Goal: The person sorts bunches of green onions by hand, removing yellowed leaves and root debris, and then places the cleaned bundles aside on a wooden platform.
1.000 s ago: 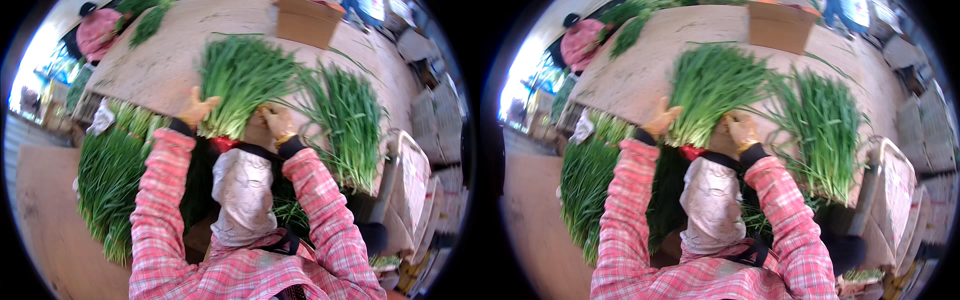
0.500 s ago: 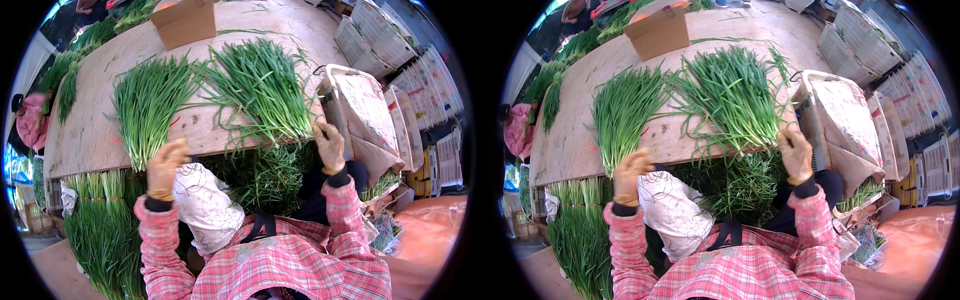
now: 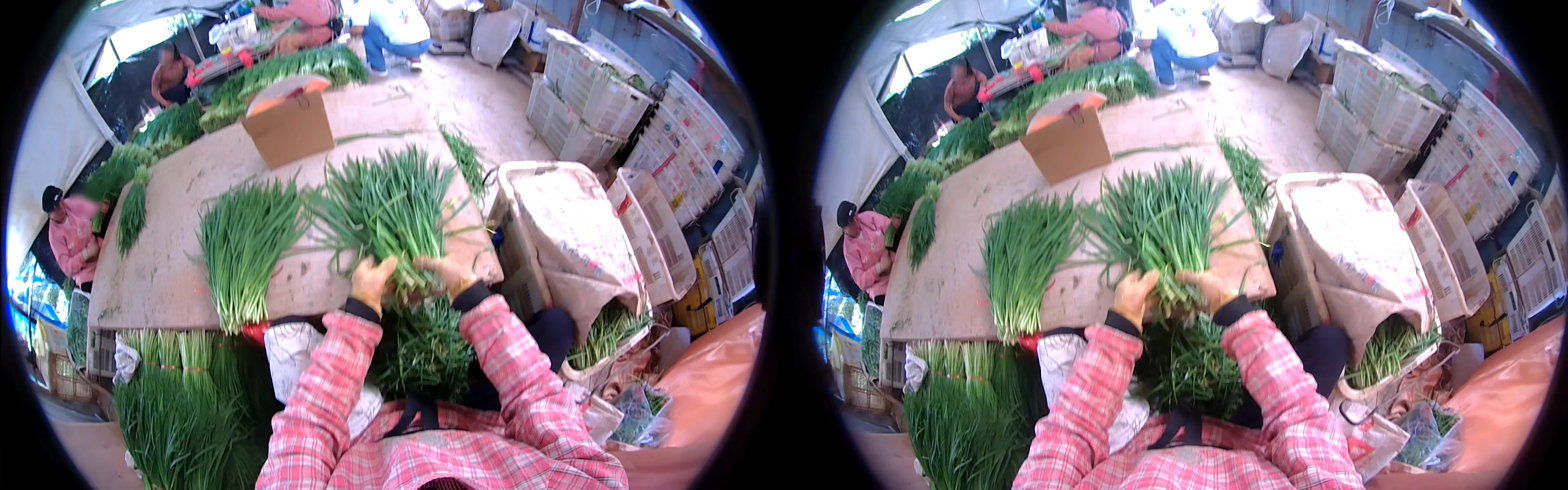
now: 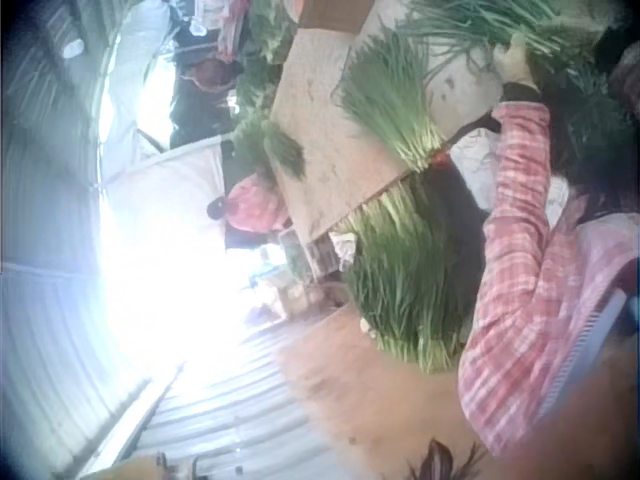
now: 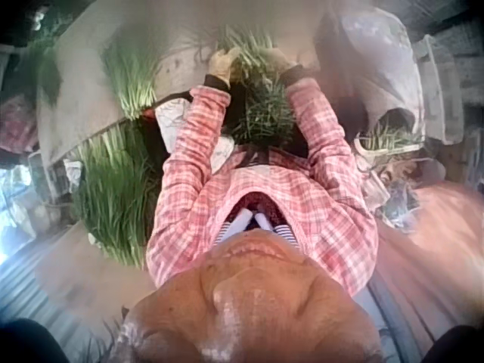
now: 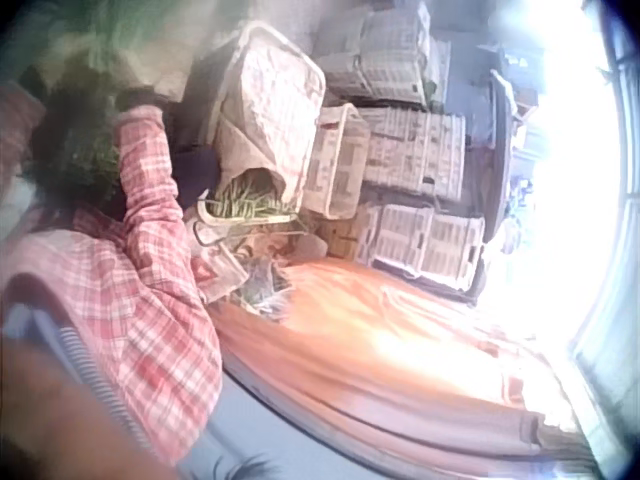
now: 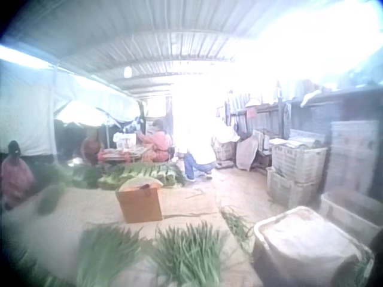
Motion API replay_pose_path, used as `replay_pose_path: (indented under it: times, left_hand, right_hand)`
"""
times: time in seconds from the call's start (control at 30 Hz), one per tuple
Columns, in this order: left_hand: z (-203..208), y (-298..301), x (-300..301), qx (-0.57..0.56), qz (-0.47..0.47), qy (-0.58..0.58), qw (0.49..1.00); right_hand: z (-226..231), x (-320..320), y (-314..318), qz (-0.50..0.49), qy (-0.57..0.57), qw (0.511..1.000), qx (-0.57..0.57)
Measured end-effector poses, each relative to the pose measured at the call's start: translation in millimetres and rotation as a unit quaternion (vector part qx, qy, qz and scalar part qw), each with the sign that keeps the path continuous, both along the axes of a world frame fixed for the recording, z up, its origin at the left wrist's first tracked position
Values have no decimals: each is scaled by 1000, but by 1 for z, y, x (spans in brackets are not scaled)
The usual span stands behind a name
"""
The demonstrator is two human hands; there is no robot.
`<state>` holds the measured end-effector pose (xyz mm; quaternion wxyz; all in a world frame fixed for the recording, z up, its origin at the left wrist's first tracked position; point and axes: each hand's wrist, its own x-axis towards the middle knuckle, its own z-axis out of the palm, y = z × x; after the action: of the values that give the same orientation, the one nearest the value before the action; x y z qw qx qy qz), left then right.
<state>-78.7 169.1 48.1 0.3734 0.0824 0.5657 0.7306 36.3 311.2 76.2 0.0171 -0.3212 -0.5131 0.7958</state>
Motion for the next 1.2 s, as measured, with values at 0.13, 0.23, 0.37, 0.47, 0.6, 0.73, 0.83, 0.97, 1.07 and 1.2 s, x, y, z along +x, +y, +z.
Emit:
replay_pose_path:
  times: [0.13,0.23,0.37,0.47,0.6,0.73,0.83,0.97,1.07,1.2]
  left_hand:
    - [-38,2,-13,88,-5,22,996]
    - [-33,-8,-17,51,-8,-7,999]
    - [-41,-1,-16,-28,-3,176,984]
    - [-61,11,-21,-17,43,162,986]
    - [-68,11,-23,-68,67,182,979]
    - [-34,21,-2,-264,48,311,912]
    - [-3,38,10,-376,9,321,869]
    - [-11,26,-5,-420,-7,309,853]
    - [-8,26,-6,-405,-5,301,863]
    - [-12,40,-11,-442,-5,264,857]
  right_hand:
    - [-26,-1,-8,47,-3,994,103]
    - [30,-4,-33,97,-82,960,250]
    - [-40,-9,-13,84,162,969,168]
    - [-40,2,10,33,91,995,4]
    - [-24,19,32,-3,13,1000,27]
    - [-6,5,-12,-71,-25,995,71]
    - [-111,-15,29,7,50,977,209]
    - [-62,14,24,135,116,896,406]
    - [28,41,9,0,93,989,118]
    - [40,68,11,-19,180,948,262]
